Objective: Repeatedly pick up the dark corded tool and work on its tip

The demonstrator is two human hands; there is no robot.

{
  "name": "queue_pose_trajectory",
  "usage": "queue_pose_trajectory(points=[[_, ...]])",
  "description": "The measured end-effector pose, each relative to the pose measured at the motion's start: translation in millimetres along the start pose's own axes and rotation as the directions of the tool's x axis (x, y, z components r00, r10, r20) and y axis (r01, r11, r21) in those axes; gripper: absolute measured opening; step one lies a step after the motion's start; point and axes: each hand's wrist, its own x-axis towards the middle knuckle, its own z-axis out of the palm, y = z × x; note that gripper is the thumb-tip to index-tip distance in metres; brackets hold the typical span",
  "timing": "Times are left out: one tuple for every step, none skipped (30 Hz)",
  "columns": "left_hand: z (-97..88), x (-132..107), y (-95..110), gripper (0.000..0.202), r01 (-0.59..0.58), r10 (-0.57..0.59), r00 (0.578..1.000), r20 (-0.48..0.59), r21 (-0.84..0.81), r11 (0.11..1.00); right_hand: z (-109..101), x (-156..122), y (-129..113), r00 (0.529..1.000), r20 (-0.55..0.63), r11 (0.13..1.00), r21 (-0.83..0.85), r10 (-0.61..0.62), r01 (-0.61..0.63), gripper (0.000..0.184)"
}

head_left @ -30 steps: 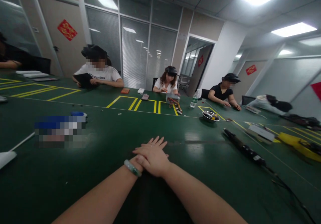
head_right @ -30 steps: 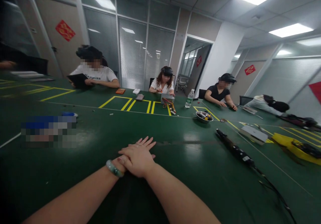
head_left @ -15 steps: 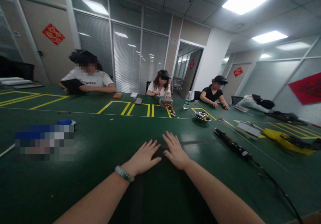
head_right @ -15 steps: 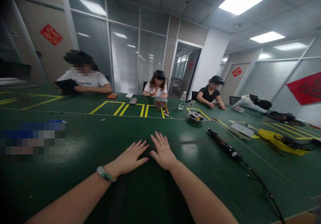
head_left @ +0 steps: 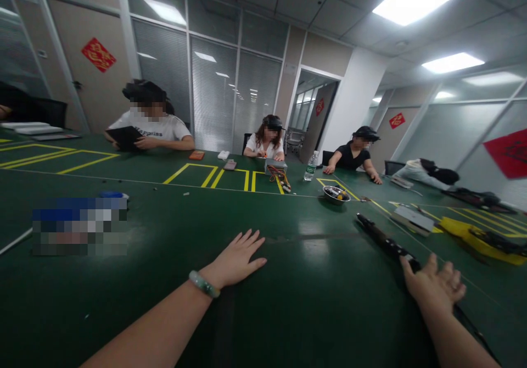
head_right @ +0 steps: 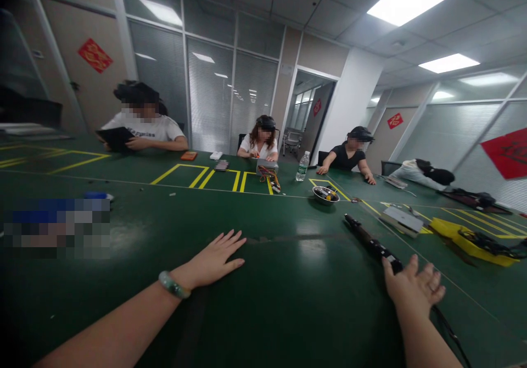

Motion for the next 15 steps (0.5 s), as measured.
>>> queue_pose_trajectory(points=[[-0.2, 0, 0, 0.064, 0.003, -0.003, 1.0, 0.004, -0.001, 1.0, 3, 5, 7, 0.999, 0.031, 0.999, 0.016, 0.028, -0.028, 0.093], [-0.3, 0, 0, 0.064, 0.005, -0.005, 1.0, 0.007, -0.001, 1.0, 6, 9, 11, 0.997, 0.073, 0.999, 0.03, 0.039, -0.041, 0.096], [-0.3, 0, 0, 0.064, 0.006, -0.006, 1.0, 0.01, 0.001, 1.0, 8, 14, 13, 0.992, 0.12, 0.998, 0.039, 0.036, -0.041, 0.098], [-0.3, 0, 0, 0.064, 0.008, -0.008, 1.0, 0.008, 0.004, 1.0, 11, 19, 13, 0.985, 0.171, 0.999, 0.041, 0.024, -0.032, 0.099], [-0.3, -1, 0, 0.064, 0.009, -0.009, 1.0, 0.007, 0.007, 1.0, 13, 23, 11, 0.975, 0.221, 0.999, 0.037, 0.01, -0.019, 0.1], [-0.3, -1, 1, 0.064, 0.011, -0.011, 1.0, 0.006, 0.012, 1.0, 15, 28, 10, 0.963, 0.269, 1.0, 0.028, 0.003, -0.01, 0.101], [-0.4, -1, 2, 0.064, 0.012, -0.012, 1.0, 0.004, 0.016, 1.0, 17, 32, 8, 0.95, 0.313, 1.0, 0.02, 0.001, -0.008, 0.1], [-0.5, -1, 2, 0.064, 0.013, -0.013, 1.0, -0.001, 0.02, 1.0, 18, 36, 7, 0.937, 0.348, 1.0, 0.018, 0.005, -0.012, 0.099], [-0.6, -1, 4, 0.064, 0.014, -0.014, 1.0, -0.005, 0.024, 1.0, 20, 40, 7, 0.927, 0.375, 1.0, 0.019, 0.012, -0.021, 0.097], [-0.8, -1, 5, 0.064, 0.015, -0.015, 1.0, -0.008, 0.029, 0.999, 22, 44, 7, 0.919, 0.393, 0.999, 0.026, 0.022, -0.035, 0.094], [-1.0, -1, 6, 0.064, 0.018, -0.018, 1.0, -0.011, 0.034, 0.999, 24, 48, 9, 0.916, 0.401, 0.998, 0.039, 0.033, -0.053, 0.09], [-1.1, 0, 7, 0.065, 0.023, -0.022, 1.0, -0.01, 0.04, 0.999, 26, 51, 11, 0.912, 0.408, 0.996, 0.055, 0.044, -0.073, 0.086], [-1.1, 0, 7, 0.065, 0.029, -0.029, 1.0, -0.007, 0.046, 0.999, 29, 55, 14, 0.908, 0.416, 0.993, 0.07, 0.058, -0.095, 0.083], [-1.1, 0, 8, 0.066, 0.037, -0.036, 0.999, -0.003, 0.051, 0.998, 33, 59, 19, 0.901, 0.428, 0.99, 0.082, 0.072, -0.118, 0.082], [-1.1, 1, 8, 0.066, 0.043, -0.043, 0.999, 0.003, 0.056, 0.998, 38, 63, 25, 0.893, 0.444, 0.987, 0.095, 0.077, -0.133, 0.082]])
